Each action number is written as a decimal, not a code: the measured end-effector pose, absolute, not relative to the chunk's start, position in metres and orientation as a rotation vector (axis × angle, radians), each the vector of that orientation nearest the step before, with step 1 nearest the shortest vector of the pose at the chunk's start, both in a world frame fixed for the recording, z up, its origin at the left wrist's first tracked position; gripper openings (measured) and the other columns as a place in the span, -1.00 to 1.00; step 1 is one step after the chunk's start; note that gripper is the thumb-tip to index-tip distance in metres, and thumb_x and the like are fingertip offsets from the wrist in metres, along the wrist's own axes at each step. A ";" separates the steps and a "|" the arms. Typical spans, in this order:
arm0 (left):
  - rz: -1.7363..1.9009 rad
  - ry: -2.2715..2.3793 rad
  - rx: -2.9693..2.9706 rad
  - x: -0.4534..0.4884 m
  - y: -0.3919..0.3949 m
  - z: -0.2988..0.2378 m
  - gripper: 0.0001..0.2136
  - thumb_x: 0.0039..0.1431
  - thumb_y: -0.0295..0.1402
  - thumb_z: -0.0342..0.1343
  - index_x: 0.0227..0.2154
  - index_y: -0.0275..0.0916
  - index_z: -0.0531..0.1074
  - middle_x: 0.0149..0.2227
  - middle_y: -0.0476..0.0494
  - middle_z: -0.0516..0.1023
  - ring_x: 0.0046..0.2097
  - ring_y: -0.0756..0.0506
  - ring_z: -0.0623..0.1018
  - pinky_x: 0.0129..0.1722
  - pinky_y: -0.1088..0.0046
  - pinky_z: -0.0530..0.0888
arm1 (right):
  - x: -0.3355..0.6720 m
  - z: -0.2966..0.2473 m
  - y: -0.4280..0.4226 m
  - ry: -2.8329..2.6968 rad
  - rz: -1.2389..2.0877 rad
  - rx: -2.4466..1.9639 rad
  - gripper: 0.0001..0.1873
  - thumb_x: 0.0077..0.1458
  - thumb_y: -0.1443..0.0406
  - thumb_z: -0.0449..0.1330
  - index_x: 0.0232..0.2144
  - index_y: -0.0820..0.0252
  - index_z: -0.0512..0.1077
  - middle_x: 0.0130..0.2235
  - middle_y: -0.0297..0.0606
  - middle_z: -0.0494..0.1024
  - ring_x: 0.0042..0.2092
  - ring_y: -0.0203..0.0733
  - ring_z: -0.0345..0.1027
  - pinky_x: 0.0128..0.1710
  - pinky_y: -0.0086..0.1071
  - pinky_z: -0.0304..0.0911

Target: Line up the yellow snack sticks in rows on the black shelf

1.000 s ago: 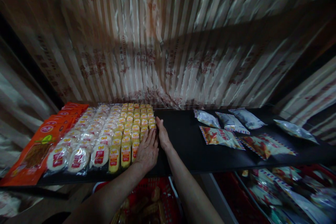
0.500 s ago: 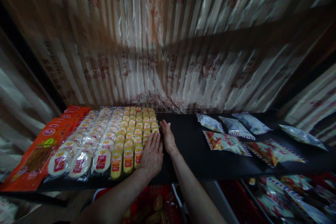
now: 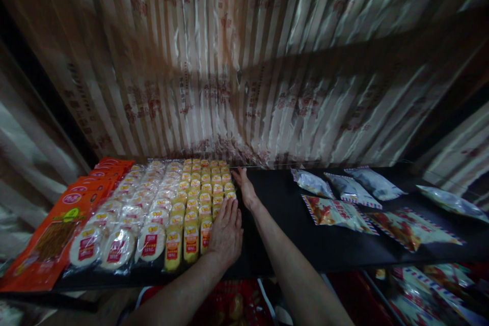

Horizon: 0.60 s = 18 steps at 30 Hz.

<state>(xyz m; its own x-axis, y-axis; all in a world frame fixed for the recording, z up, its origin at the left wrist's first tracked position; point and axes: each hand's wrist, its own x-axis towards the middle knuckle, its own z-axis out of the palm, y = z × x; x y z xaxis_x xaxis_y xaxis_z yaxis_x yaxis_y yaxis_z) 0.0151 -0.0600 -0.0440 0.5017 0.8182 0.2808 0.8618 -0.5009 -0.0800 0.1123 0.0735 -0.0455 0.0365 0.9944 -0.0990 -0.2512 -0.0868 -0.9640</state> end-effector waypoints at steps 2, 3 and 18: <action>-0.301 -1.430 -2.525 0.015 -0.059 -0.047 -0.51 0.23 -0.29 -0.17 0.08 -0.57 0.32 0.22 -0.50 0.20 0.29 -0.32 0.12 0.28 0.06 0.00 | 0.109 -0.045 0.072 -0.927 1.385 -1.103 -0.28 0.20 -0.10 -0.17 0.26 0.15 0.06 0.15 -0.17 0.38 0.22 -0.16 0.17 0.28 -0.19 -0.07; -0.302 -1.423 -2.522 0.016 -0.059 -0.048 -0.51 0.23 -0.29 -0.17 0.08 -0.57 0.32 0.22 -0.50 0.21 0.29 -0.31 0.12 0.28 0.06 -0.01 | 0.108 -0.045 0.071 -0.920 1.401 -1.098 -0.28 0.20 -0.11 -0.17 0.26 0.14 0.07 0.15 -0.17 0.38 0.22 -0.15 0.18 0.28 -0.18 -0.06; -0.367 -1.389 -2.570 0.021 -0.079 -0.050 -0.53 0.23 -0.28 -0.16 0.08 -0.50 0.32 0.24 -0.45 0.18 0.31 -0.30 0.08 0.28 0.01 -0.01 | 0.129 -0.063 0.012 -0.903 1.227 -1.178 -0.13 0.07 -0.22 -0.12 0.24 0.22 0.10 0.24 -0.04 0.23 0.26 -0.09 0.10 0.26 -0.20 -0.04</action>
<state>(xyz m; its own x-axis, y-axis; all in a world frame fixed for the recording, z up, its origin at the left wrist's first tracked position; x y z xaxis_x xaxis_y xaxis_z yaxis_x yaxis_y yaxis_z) 0.0214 -0.0794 -0.0500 0.5283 0.7911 0.3083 0.8401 -0.5397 -0.0548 0.1287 0.0120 -0.0626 0.1565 0.9840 -0.0856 -0.2114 -0.0512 -0.9761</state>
